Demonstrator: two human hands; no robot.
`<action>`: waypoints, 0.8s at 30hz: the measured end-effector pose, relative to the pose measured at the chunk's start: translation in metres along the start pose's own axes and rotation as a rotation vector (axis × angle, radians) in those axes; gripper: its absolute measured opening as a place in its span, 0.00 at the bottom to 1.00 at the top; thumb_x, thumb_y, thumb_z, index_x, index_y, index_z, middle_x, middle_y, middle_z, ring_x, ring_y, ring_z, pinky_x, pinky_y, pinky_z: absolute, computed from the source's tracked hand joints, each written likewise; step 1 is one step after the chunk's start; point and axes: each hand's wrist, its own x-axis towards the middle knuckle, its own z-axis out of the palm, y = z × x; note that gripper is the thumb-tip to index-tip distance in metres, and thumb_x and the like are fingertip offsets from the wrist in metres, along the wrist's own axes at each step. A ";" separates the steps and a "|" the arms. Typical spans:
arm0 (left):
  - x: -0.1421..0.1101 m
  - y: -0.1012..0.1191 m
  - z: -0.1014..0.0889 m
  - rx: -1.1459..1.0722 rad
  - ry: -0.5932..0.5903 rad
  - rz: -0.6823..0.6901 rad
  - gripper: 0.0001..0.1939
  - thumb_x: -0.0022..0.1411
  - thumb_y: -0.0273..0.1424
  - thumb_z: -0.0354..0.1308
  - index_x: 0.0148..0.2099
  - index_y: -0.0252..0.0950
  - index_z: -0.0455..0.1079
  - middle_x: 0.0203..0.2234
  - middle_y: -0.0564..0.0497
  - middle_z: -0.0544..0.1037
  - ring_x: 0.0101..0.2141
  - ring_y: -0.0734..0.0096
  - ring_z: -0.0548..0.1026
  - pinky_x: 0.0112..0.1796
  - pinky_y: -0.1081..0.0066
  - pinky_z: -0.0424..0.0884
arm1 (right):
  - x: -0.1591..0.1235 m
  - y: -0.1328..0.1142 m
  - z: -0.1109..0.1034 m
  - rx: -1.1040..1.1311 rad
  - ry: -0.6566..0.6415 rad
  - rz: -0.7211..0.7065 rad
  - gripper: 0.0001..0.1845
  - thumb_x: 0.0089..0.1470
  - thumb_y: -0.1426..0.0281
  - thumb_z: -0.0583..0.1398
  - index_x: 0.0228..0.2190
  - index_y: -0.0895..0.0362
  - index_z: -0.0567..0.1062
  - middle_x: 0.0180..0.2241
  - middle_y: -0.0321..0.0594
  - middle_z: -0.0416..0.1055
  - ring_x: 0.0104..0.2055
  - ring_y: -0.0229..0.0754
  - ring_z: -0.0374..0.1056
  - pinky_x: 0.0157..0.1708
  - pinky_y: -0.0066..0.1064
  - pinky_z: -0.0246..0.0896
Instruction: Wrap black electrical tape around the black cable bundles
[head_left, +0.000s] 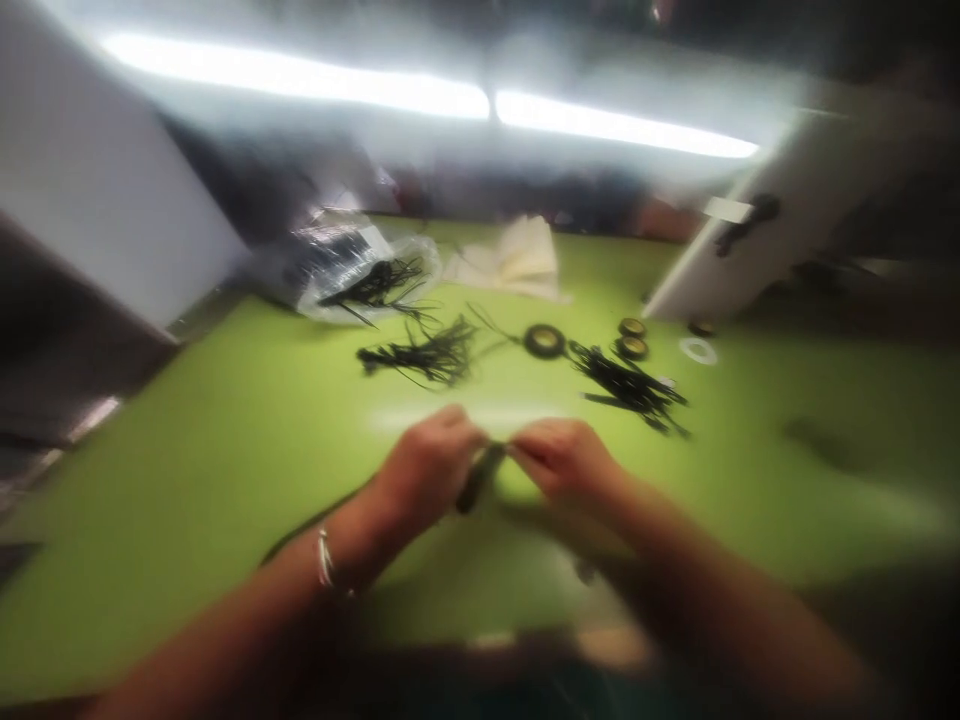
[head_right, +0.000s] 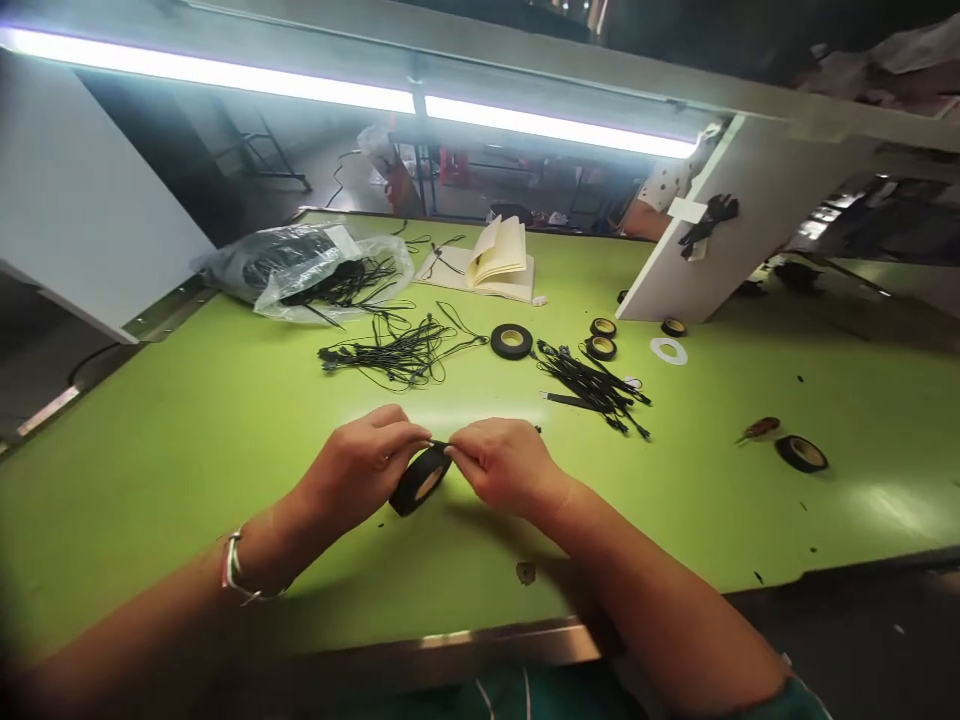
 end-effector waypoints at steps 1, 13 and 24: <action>0.000 -0.001 0.001 0.071 0.029 0.048 0.15 0.64 0.26 0.49 0.31 0.33 0.76 0.23 0.48 0.69 0.25 0.71 0.66 0.29 0.70 0.64 | 0.000 0.002 -0.001 0.051 -0.008 0.021 0.14 0.58 0.68 0.55 0.22 0.57 0.72 0.20 0.33 0.67 0.23 0.33 0.57 0.26 0.26 0.47; 0.010 -0.006 0.011 -0.867 -0.087 -0.401 0.18 0.62 0.41 0.55 0.46 0.34 0.75 0.41 0.43 0.78 0.46 0.58 0.73 0.49 0.61 0.67 | 0.008 0.009 -0.011 0.838 -0.118 0.419 0.16 0.52 0.59 0.59 0.23 0.59 0.76 0.18 0.31 0.63 0.22 0.32 0.55 0.25 0.26 0.51; 0.005 0.005 0.012 -0.880 -0.049 -0.367 0.07 0.55 0.30 0.58 0.36 0.33 0.73 0.38 0.46 0.73 0.35 0.68 0.74 0.37 0.68 0.72 | 0.004 0.000 0.004 0.676 -0.083 0.272 0.15 0.55 0.65 0.57 0.21 0.59 0.73 0.19 0.33 0.64 0.24 0.33 0.57 0.25 0.25 0.53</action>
